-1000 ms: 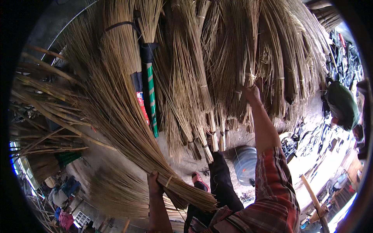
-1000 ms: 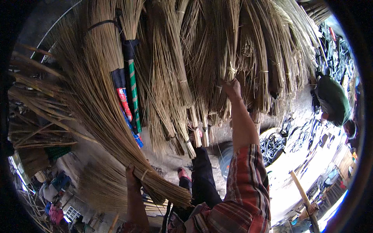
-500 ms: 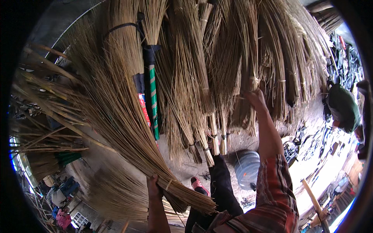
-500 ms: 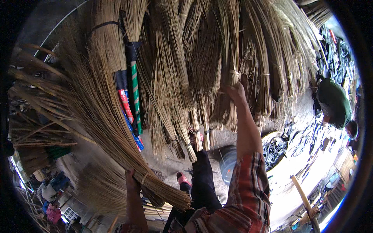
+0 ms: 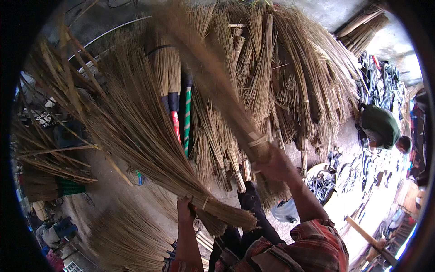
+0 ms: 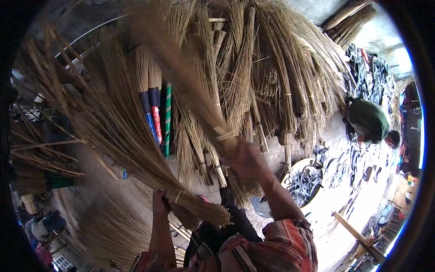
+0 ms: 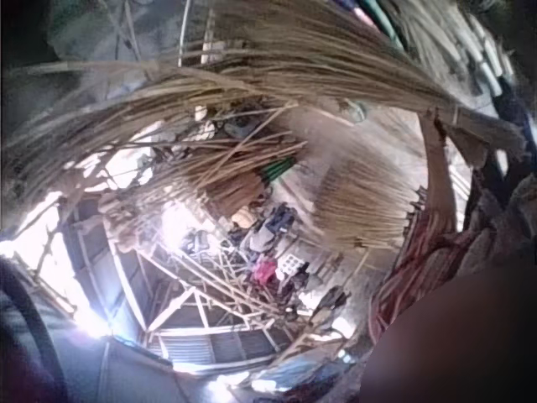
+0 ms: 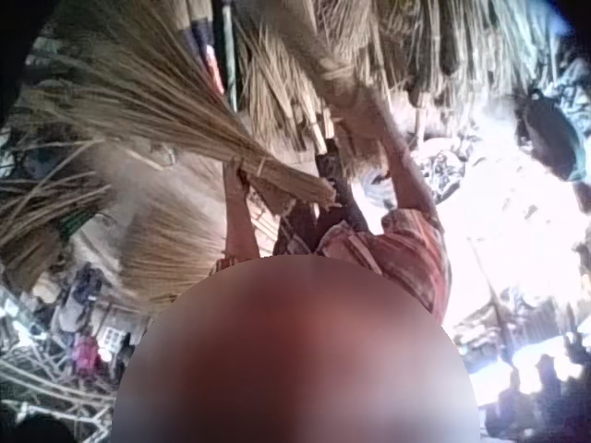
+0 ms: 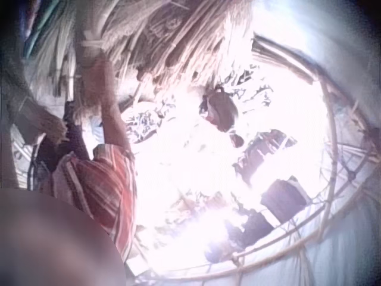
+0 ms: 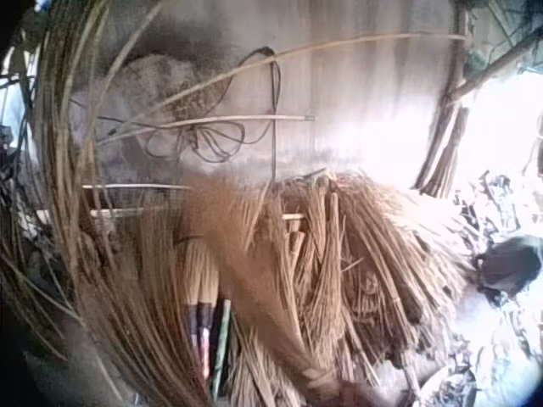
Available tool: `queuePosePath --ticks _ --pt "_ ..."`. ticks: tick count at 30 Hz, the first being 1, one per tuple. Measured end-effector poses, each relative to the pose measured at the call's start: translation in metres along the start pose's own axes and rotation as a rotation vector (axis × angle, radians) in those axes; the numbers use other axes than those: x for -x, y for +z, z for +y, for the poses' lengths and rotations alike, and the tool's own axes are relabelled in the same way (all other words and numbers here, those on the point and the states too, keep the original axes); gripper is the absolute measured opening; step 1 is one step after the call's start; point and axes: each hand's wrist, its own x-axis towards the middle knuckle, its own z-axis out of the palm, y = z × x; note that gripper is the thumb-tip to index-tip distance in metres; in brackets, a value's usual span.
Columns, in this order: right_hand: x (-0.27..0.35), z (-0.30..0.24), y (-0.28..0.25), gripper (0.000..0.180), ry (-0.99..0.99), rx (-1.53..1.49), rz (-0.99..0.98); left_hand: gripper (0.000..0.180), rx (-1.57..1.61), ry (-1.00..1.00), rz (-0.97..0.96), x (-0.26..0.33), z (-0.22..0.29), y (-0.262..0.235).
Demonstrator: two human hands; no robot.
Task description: The person sits on the floor and uses a knife to shave and shape the ends of wooden sticks. They repeatedly pick up sticks, carve them, and place them aside. Later, they stand and handle bundles of straw brooms, moving them within the workshop.
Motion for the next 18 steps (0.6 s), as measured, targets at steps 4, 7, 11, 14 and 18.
queuePosePath --ticks 4,7,11,14,18 --pt "0.079 -0.063 0.098 0.063 -0.213 0.274 -0.304 0.066 0.554 -0.196 -0.173 0.017 0.013 -0.004" --pt "0.142 -0.086 0.175 0.062 -0.468 0.551 -0.311 0.067 0.723 0.15 -0.153 0.028 0.009 -0.002" --pt "0.212 -0.076 0.235 0.066 -0.463 0.671 -0.273 0.064 0.73 0.062 -0.277 0.051 0.004 -0.044" --pt "0.236 -0.054 0.254 0.064 -0.55 0.699 -0.265 0.063 0.707 -0.002 -0.491 0.047 -0.004 -0.067" --pt "0.234 -0.044 0.245 0.056 -0.67 0.666 -0.39 0.051 0.722 0.236 -0.893 0.013 -0.015 -0.064"
